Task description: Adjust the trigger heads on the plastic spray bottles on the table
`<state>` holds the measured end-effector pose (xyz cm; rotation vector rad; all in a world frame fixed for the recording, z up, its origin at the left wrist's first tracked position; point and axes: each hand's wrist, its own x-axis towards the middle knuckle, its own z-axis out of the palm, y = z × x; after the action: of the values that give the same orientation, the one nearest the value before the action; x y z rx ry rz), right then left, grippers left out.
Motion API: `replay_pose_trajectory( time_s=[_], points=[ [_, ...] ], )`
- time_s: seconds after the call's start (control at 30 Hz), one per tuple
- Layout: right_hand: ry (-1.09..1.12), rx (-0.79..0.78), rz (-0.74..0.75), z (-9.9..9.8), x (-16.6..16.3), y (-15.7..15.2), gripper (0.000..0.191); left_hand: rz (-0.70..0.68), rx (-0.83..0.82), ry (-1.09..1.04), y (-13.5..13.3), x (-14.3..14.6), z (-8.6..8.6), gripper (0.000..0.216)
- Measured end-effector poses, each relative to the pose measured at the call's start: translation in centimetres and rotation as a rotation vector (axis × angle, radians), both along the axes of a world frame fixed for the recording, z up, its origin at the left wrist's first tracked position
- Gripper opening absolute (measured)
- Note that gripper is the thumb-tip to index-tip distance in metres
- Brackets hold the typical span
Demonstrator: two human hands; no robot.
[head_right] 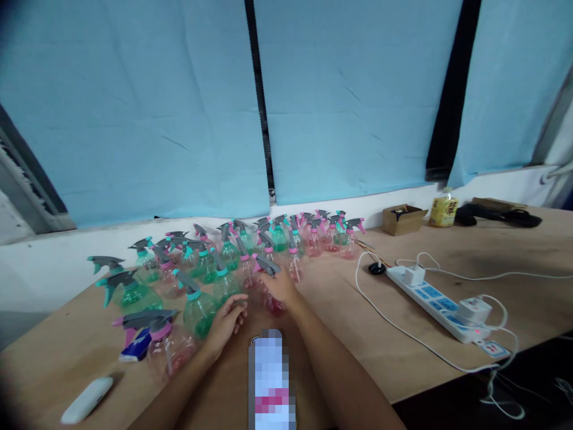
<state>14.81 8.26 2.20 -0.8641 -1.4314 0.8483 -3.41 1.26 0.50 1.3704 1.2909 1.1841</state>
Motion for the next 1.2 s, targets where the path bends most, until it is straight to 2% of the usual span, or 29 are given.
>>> replay_pose_trajectory(
  time_s=[0.13,0.23,0.47,0.77,0.87,0.97,1.07,1.2],
  points=[
    [0.0,0.067,-0.056,0.1,1.3,0.0,0.019,0.029,-0.016,-0.05,0.1,-0.1,0.0,0.053],
    [-0.027,0.033,-0.099,-0.1,2.5,0.2,0.016,0.031,-0.018,-0.062,0.0,0.0,0.1,0.061],
    [-0.082,0.021,-0.249,-0.1,6.3,0.2,0.019,0.028,-0.017,-0.053,0.0,0.0,0.0,0.059],
    [-0.269,-0.075,-0.751,0.5,10.3,-1.3,0.033,-0.075,-0.022,0.043,0.2,-0.1,-0.2,0.05],
    [-0.278,-0.004,-0.866,0.2,10.6,-1.1,0.046,-0.102,-0.021,0.059,0.3,-0.2,-0.3,0.049],
    [-0.288,0.169,-0.878,-0.5,10.7,-0.5,0.059,-0.118,-0.018,0.071,0.3,-0.2,-0.2,0.045],
    [-0.323,0.299,-0.892,-1.3,10.7,-0.1,0.059,-0.12,-0.022,0.073,-0.1,0.0,0.1,0.041],
    [-0.325,0.319,-0.915,-1.8,10.1,0.0,0.059,-0.134,-0.033,0.083,-0.7,0.3,0.8,0.034]
  ],
)
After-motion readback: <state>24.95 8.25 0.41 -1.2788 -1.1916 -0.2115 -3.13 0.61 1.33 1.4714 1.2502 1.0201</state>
